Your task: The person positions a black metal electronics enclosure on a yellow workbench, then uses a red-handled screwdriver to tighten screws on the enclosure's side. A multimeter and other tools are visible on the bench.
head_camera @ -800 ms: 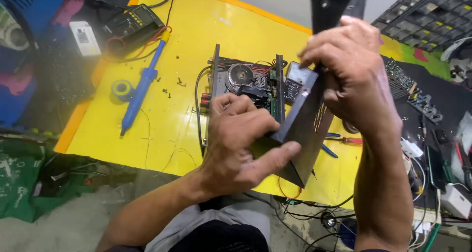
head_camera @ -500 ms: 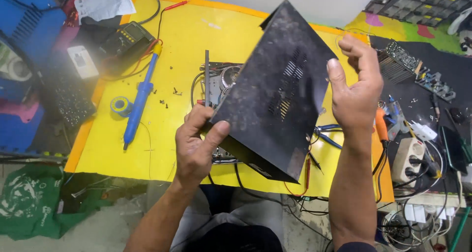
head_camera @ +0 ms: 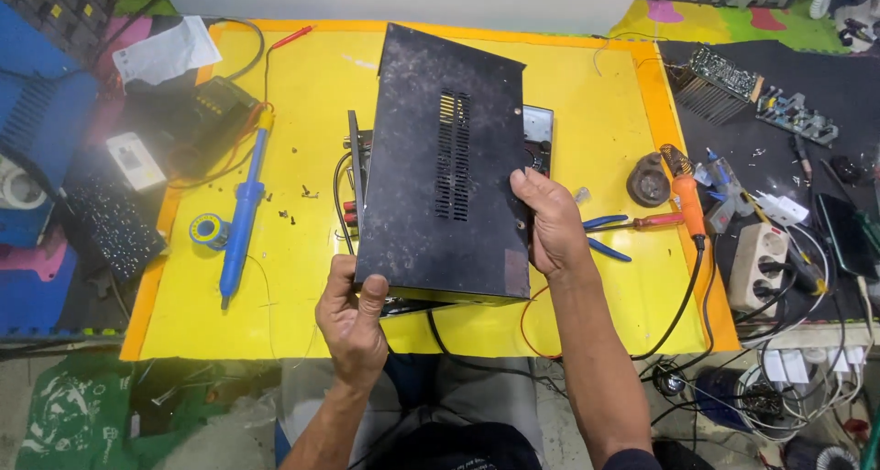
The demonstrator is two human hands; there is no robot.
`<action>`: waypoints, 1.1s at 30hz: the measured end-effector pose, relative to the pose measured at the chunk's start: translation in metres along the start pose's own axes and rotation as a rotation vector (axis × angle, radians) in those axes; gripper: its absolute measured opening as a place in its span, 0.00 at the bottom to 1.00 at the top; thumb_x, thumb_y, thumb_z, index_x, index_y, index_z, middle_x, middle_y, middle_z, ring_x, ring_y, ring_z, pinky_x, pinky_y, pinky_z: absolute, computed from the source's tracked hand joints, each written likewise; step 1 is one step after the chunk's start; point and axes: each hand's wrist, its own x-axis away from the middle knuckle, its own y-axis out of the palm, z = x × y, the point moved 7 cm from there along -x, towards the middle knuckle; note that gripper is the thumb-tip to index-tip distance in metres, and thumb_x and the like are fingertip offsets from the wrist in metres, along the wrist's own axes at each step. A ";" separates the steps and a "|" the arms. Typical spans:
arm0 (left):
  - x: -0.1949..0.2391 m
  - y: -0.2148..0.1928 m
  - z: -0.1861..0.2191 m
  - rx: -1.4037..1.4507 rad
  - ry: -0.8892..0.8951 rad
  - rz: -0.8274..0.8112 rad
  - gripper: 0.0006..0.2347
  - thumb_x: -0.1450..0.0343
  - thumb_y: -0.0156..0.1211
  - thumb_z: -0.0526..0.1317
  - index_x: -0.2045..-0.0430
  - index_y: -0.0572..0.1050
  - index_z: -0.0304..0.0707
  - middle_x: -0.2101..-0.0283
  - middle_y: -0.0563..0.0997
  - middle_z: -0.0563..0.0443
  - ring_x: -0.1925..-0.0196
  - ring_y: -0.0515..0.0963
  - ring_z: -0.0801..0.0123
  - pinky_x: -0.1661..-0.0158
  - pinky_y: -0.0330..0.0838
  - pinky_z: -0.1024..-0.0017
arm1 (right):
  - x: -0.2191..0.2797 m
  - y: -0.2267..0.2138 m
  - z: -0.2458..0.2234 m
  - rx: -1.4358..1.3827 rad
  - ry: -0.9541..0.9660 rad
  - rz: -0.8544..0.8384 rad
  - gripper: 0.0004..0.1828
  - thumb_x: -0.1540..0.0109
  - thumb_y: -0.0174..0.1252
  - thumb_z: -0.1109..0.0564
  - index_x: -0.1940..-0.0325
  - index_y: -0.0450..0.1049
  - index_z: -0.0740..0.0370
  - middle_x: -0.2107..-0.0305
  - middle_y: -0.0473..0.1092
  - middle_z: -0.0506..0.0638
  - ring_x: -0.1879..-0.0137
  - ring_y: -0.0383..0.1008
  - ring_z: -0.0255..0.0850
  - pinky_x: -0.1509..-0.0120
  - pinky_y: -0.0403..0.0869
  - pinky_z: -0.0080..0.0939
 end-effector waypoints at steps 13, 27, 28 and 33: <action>0.027 -0.012 -0.030 -0.084 -0.108 0.149 0.14 0.26 0.57 0.47 0.54 0.74 0.36 0.62 0.77 0.53 0.57 0.76 0.68 0.55 0.80 0.74 | -0.004 0.042 -0.022 0.128 0.018 -0.063 0.17 0.34 0.57 0.52 0.48 0.79 0.67 0.54 0.79 0.56 0.53 0.81 0.44 0.45 0.81 0.41; 0.014 0.010 0.013 -0.019 -0.146 0.041 0.12 0.21 0.46 0.44 0.54 0.75 0.39 0.57 0.78 0.47 0.45 0.76 0.65 0.40 0.69 0.60 | -0.043 0.023 -0.007 0.181 -0.137 -0.109 0.10 0.33 0.61 0.56 0.57 0.78 0.69 0.75 0.76 0.58 0.71 0.83 0.44 0.66 0.83 0.43; 0.017 0.007 0.003 -0.022 -0.147 0.045 0.12 0.21 0.46 0.44 0.54 0.75 0.39 0.57 0.78 0.47 0.45 0.76 0.65 0.40 0.69 0.60 | -0.042 0.021 -0.005 0.182 -0.132 -0.113 0.10 0.33 0.61 0.56 0.57 0.78 0.69 0.75 0.76 0.58 0.71 0.83 0.44 0.66 0.83 0.43; 0.022 0.004 -0.002 -0.024 -0.158 0.032 0.11 0.22 0.49 0.44 0.56 0.76 0.39 0.61 0.78 0.45 0.50 0.78 0.63 0.44 0.72 0.60 | -0.048 0.005 0.009 0.227 -0.141 -0.142 0.11 0.31 0.58 0.55 0.54 0.78 0.68 0.71 0.77 0.62 0.67 0.84 0.47 0.61 0.83 0.45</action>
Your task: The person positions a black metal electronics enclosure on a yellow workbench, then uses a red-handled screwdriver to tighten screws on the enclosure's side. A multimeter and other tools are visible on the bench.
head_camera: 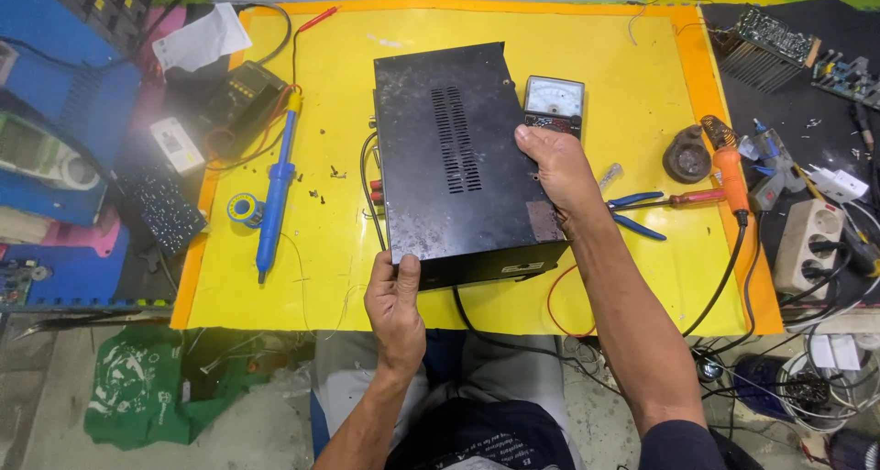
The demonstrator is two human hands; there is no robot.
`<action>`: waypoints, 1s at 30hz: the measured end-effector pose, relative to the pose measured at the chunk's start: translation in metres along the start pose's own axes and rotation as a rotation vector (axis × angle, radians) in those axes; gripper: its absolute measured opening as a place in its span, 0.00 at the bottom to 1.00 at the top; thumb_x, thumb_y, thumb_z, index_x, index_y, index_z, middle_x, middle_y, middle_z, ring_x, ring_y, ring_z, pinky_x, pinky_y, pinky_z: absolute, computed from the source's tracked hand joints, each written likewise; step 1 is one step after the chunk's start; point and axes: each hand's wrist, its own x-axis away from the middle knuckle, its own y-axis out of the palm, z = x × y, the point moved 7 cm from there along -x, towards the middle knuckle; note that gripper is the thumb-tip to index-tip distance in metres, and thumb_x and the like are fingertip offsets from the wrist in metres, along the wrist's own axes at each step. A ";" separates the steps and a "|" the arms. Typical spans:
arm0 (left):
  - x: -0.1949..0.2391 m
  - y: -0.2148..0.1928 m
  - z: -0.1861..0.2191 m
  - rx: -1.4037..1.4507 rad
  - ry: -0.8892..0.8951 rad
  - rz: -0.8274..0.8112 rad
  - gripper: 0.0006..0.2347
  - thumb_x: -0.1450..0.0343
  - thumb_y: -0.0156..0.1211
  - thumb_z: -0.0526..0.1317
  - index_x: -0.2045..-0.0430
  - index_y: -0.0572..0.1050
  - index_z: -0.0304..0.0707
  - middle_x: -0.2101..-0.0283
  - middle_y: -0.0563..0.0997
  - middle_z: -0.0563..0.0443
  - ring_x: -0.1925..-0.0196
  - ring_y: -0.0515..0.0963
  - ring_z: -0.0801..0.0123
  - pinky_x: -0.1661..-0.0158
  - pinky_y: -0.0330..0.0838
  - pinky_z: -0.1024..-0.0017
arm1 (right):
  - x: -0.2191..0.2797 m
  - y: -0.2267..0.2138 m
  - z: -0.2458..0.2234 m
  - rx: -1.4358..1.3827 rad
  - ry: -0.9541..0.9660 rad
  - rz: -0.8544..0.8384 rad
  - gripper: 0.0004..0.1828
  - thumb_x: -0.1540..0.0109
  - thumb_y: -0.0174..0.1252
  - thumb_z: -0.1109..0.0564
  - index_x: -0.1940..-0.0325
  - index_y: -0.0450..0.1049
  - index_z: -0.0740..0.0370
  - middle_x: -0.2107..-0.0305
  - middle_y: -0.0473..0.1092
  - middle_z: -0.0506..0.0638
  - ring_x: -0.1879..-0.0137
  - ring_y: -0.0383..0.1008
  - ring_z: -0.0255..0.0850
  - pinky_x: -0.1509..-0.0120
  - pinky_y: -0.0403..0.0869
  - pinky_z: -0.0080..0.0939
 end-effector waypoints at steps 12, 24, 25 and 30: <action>0.005 -0.017 -0.008 -0.075 0.019 0.014 0.10 0.23 0.52 0.45 0.56 0.78 0.40 0.62 0.79 0.43 0.52 0.79 0.59 0.47 0.73 0.61 | -0.023 -0.038 0.045 0.086 -0.013 -0.025 0.11 0.28 0.56 0.53 0.52 0.78 0.64 0.69 0.78 0.58 0.66 0.83 0.43 0.60 0.82 0.40; 0.016 -0.007 0.010 -0.198 0.025 0.021 0.11 0.24 0.54 0.43 0.56 0.79 0.35 0.67 0.75 0.45 0.56 0.74 0.66 0.50 0.69 0.60 | 0.026 0.003 0.000 0.155 -0.046 0.009 0.12 0.29 0.57 0.54 0.51 0.77 0.67 0.73 0.76 0.56 0.71 0.80 0.38 0.65 0.80 0.36; 0.019 -0.010 -0.001 -0.195 0.026 0.023 0.11 0.24 0.54 0.43 0.56 0.79 0.35 0.67 0.75 0.45 0.56 0.74 0.66 0.50 0.69 0.60 | 0.027 0.001 -0.001 0.158 -0.048 0.008 0.12 0.29 0.57 0.54 0.51 0.77 0.67 0.73 0.76 0.56 0.71 0.80 0.38 0.65 0.80 0.36; 0.024 -0.020 -0.017 -0.467 0.130 0.086 0.10 0.25 0.58 0.46 0.58 0.79 0.41 0.66 0.73 0.48 0.57 0.75 0.65 0.49 0.64 0.60 | 0.029 0.001 0.001 0.229 -0.120 -0.023 0.12 0.29 0.57 0.56 0.47 0.77 0.66 0.74 0.75 0.54 0.70 0.78 0.36 0.63 0.80 0.35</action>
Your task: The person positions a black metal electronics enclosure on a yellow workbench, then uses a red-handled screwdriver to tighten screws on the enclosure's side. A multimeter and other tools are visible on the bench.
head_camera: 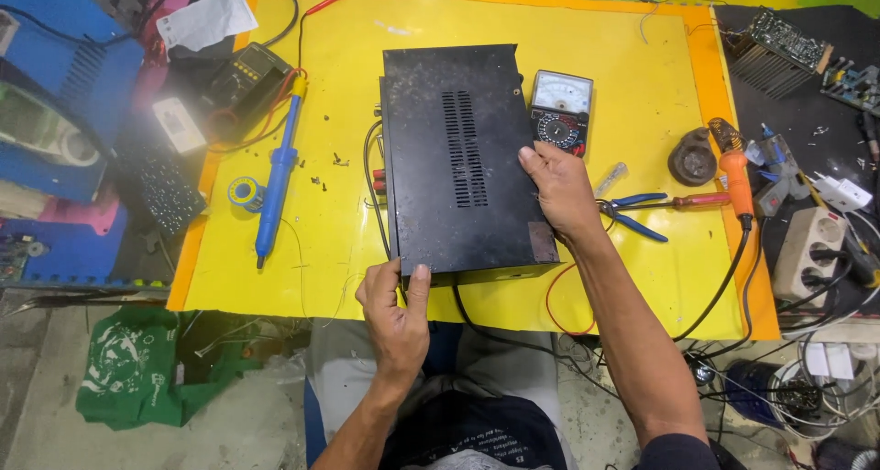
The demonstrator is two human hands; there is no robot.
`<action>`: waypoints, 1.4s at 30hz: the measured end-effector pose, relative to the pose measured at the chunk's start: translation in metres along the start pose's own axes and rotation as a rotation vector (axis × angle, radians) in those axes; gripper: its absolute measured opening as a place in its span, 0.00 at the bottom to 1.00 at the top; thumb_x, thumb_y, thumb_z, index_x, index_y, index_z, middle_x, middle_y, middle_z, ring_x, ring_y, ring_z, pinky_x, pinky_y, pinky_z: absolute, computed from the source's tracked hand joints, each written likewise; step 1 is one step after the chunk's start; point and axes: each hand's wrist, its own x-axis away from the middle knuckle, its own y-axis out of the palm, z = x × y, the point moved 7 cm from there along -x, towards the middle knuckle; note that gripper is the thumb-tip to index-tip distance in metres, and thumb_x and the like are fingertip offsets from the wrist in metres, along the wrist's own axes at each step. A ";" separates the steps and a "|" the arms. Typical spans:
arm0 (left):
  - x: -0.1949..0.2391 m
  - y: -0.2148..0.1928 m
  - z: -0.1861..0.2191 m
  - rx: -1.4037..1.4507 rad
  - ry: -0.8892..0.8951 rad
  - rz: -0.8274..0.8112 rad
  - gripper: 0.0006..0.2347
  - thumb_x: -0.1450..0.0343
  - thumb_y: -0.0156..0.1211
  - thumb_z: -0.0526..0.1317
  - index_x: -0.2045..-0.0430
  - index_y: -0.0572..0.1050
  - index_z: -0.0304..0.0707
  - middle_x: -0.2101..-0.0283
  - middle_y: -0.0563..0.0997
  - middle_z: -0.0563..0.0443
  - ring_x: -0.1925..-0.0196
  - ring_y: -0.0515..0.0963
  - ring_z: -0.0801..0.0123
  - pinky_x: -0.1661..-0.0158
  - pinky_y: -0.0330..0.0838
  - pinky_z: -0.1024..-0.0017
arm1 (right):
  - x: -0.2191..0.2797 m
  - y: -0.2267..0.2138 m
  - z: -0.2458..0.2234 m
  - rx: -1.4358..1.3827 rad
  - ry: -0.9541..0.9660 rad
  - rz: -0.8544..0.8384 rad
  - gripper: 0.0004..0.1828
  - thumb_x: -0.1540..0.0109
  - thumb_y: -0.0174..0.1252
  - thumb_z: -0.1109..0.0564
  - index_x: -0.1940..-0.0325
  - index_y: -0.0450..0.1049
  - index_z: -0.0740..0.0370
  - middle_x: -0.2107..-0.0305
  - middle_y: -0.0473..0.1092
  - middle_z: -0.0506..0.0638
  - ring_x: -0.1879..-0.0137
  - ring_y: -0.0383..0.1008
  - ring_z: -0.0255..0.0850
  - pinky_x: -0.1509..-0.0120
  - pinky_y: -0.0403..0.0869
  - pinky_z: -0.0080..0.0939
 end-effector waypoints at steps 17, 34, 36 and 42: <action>0.001 0.003 0.001 -0.233 0.083 0.070 0.22 0.26 0.55 0.53 0.55 0.80 0.28 0.57 0.71 0.47 0.49 0.67 0.60 0.53 0.71 0.63 | -0.003 0.004 0.001 0.984 0.027 0.043 0.31 0.29 0.39 0.38 0.33 0.71 0.60 0.48 0.76 0.60 0.46 0.75 0.66 0.47 0.72 0.64; 0.002 -0.002 0.002 -0.205 0.058 0.063 0.15 0.27 0.58 0.53 0.60 0.75 0.41 0.59 0.75 0.51 0.52 0.69 0.64 0.53 0.67 0.67 | 0.005 0.007 -0.007 1.166 0.006 0.053 0.31 0.27 0.38 0.37 0.35 0.73 0.59 0.58 0.78 0.63 0.55 0.77 0.68 0.58 0.73 0.68; 0.000 -0.002 0.006 -0.200 0.121 0.088 0.15 0.27 0.57 0.53 0.61 0.74 0.40 0.57 0.74 0.50 0.51 0.68 0.63 0.53 0.67 0.67 | 0.005 0.003 -0.007 0.928 0.032 0.077 0.29 0.28 0.43 0.39 0.38 0.76 0.61 0.52 0.78 0.58 0.50 0.77 0.61 0.51 0.75 0.61; -0.006 0.005 0.003 -0.038 0.073 0.045 0.12 0.27 0.59 0.50 0.62 0.71 0.42 0.44 0.72 0.46 0.41 0.68 0.59 0.46 0.69 0.63 | 0.006 -0.004 0.001 0.680 -0.075 0.084 0.26 0.29 0.47 0.43 0.37 0.75 0.64 0.46 0.77 0.55 0.43 0.77 0.53 0.47 0.72 0.49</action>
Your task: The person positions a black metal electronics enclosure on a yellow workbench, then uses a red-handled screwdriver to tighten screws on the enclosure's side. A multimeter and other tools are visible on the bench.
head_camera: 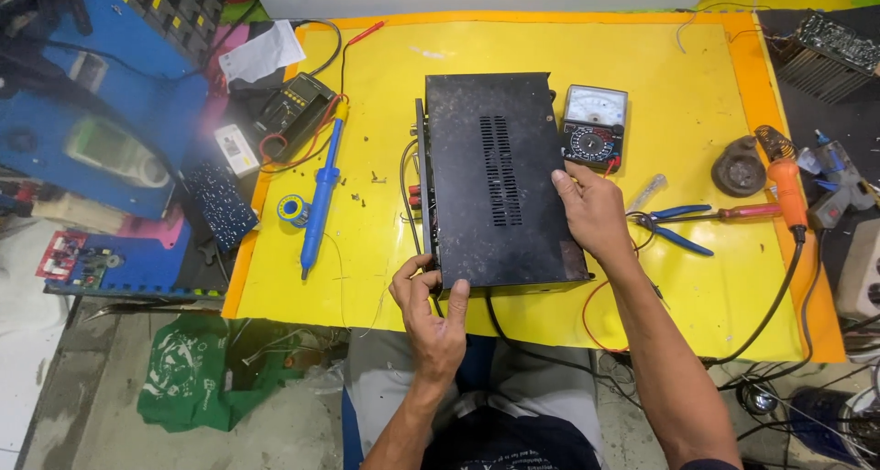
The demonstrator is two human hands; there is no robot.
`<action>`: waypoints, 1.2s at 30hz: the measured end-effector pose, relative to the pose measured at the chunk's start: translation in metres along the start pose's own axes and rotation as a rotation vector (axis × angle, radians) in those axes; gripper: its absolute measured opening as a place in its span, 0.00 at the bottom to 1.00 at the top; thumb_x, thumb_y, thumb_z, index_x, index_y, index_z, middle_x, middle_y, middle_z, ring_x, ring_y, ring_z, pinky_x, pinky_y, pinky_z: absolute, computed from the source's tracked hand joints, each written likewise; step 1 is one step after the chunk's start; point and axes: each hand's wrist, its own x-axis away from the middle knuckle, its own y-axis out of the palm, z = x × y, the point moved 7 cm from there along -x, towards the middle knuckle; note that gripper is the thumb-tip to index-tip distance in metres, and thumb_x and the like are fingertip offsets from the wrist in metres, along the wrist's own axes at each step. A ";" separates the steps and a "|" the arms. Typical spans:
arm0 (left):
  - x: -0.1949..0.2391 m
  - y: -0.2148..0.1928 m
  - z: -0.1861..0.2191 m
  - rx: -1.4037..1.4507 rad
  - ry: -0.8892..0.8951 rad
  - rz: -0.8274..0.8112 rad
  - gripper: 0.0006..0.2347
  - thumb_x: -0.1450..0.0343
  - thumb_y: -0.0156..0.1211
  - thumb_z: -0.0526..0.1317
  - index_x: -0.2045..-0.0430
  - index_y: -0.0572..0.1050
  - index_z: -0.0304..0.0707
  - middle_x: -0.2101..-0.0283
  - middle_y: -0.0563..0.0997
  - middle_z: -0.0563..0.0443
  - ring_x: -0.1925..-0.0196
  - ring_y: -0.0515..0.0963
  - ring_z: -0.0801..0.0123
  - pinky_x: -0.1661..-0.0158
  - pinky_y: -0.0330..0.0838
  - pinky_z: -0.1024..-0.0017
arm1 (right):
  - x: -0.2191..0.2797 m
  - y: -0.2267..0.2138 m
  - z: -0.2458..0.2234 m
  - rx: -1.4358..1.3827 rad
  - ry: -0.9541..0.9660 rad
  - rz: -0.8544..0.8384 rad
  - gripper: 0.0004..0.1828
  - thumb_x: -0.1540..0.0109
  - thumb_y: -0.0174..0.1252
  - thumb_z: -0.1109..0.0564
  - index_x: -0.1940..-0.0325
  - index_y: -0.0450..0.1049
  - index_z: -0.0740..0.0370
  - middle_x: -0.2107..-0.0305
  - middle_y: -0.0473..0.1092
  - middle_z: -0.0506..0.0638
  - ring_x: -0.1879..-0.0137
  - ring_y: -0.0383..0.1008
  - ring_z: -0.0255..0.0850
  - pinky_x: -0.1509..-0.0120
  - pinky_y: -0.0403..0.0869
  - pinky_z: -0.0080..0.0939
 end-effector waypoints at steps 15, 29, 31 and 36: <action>0.005 -0.008 -0.022 0.110 0.037 -0.065 0.19 0.24 0.49 0.52 0.43 0.70 0.43 0.31 0.69 0.41 0.29 0.69 0.52 0.33 0.66 0.57 | 0.081 -0.024 0.001 -0.194 0.001 0.121 0.18 0.30 0.52 0.52 0.41 0.77 0.63 0.49 0.75 0.54 0.40 0.74 0.45 0.35 0.71 0.44; 0.029 0.003 -0.038 -0.006 0.117 -0.032 0.16 0.26 0.62 0.41 0.44 0.73 0.45 0.29 0.68 0.43 0.25 0.66 0.50 0.42 0.72 0.65 | 0.130 0.016 0.033 -0.356 0.094 0.283 0.27 0.30 0.48 0.48 0.30 0.66 0.64 0.35 0.68 0.56 0.28 0.66 0.48 0.25 0.66 0.43; 0.030 0.003 -0.033 0.000 0.131 -0.009 0.14 0.26 0.61 0.41 0.46 0.73 0.43 0.29 0.68 0.42 0.25 0.66 0.49 0.41 0.72 0.64 | 0.129 0.019 0.034 -0.362 0.127 0.293 0.28 0.30 0.48 0.48 0.29 0.66 0.64 0.35 0.67 0.55 0.28 0.65 0.47 0.25 0.65 0.43; 0.033 0.012 -0.017 0.125 0.111 -0.075 0.15 0.25 0.57 0.41 0.47 0.72 0.30 0.28 0.62 0.32 0.28 0.68 0.41 0.37 0.74 0.56 | 0.120 0.021 0.064 -0.687 0.028 0.446 0.23 0.32 0.54 0.56 0.34 0.70 0.67 0.42 0.72 0.55 0.35 0.72 0.44 0.27 0.72 0.42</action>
